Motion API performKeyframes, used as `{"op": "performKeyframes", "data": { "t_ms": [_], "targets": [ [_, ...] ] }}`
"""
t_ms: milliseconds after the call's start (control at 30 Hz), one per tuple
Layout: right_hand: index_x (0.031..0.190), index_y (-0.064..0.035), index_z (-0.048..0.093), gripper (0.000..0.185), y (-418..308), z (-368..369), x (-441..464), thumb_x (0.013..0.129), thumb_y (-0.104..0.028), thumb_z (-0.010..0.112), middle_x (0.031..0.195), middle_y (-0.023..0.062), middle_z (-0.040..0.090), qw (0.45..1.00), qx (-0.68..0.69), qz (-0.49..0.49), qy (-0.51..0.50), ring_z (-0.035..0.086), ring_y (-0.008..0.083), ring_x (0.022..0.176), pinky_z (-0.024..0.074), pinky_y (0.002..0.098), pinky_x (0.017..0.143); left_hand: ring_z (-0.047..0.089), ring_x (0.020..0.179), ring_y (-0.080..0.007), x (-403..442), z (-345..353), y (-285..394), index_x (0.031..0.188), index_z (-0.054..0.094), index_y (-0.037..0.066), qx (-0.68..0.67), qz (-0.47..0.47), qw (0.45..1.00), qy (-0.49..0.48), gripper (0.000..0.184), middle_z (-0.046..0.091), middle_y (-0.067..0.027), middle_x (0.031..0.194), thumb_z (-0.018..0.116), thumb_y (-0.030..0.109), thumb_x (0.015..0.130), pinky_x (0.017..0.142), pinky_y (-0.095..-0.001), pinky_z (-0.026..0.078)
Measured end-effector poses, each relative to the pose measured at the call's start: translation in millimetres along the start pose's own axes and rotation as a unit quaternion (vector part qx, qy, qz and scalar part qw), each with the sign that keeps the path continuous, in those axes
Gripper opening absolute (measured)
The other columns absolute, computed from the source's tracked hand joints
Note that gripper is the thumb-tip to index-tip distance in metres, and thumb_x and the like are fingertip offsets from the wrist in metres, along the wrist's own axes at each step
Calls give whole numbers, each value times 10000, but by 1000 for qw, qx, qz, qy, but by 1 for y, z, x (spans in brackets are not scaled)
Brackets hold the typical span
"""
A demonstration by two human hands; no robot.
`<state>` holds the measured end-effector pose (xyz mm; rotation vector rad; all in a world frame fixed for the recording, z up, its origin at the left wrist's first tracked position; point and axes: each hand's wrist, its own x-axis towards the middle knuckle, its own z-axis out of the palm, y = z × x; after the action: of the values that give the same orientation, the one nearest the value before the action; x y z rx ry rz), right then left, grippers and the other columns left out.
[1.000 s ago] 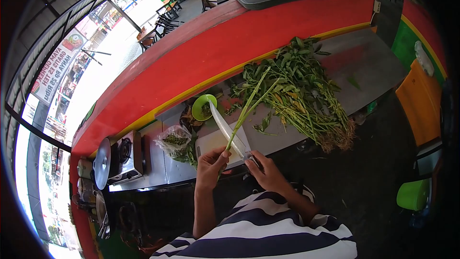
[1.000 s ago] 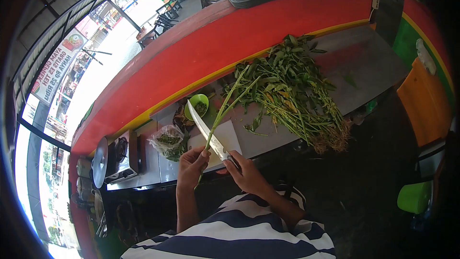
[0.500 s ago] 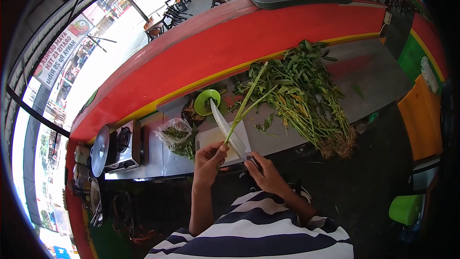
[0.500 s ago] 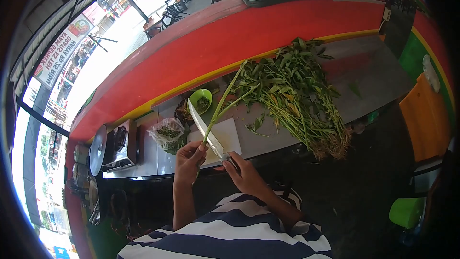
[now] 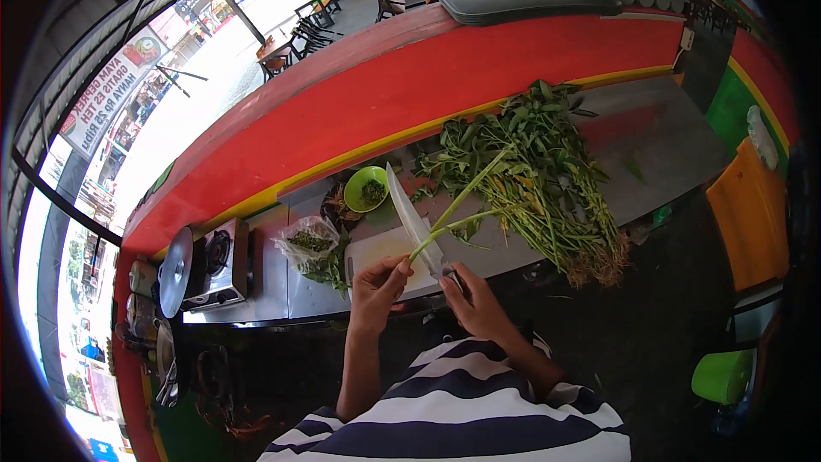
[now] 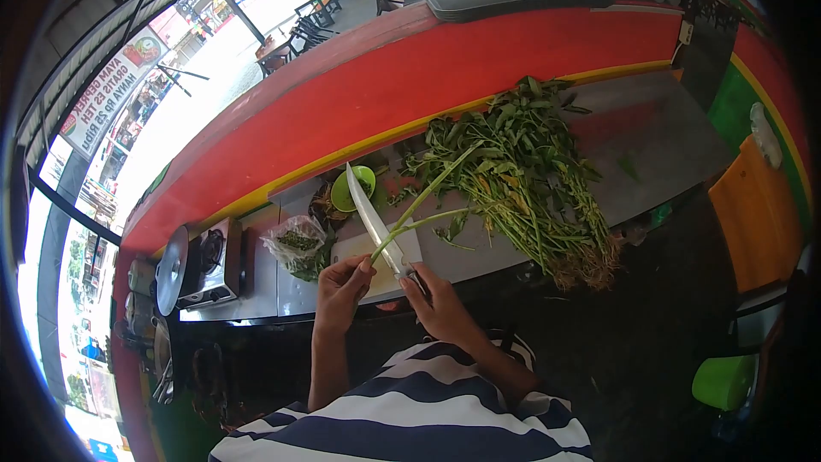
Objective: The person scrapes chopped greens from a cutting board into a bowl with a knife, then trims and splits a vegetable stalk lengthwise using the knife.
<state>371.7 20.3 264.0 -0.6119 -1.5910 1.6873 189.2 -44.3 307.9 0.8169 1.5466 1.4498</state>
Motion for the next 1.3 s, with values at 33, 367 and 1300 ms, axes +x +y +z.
{"op": "performKeyframes", "data": {
  "t_ms": [33, 367, 1300],
  "targets": [
    [1139, -38, 527, 241, 0, 1, -1, 1040, -258, 517, 637, -35, 460, 1000, -6, -6, -6, 416, 32, 477, 341, 217, 424, 462, 609, -24, 2, 0, -2, 1125, 710, 9, 0, 2, 1000, 1, 245, 618, 13, 783, 681, 187, 960, 532, -175, 382],
    [1147, 5, 555, 260, -4, -2, -5, 1030, -225, 527, 701, 32, 529, 999, -14, 29, -12, 502, 80, 613, 431, 275, 550, 473, 629, -37, 1, 1, -4, 1150, 699, 9, -60, 26, 998, -18, 252, 649, -12, 823, 672, 179, 968, 535, -198, 361],
    [1147, -29, 556, 236, -3, 15, -21, 1036, -236, 531, 679, -37, 464, 985, 99, 130, -47, 439, 36, 576, 360, 220, 503, 498, 686, -43, -26, -6, -10, 1136, 692, -13, -33, 21, 999, -14, 279, 592, 14, 809, 627, 222, 999, 585, -209, 388]
  ]
}}
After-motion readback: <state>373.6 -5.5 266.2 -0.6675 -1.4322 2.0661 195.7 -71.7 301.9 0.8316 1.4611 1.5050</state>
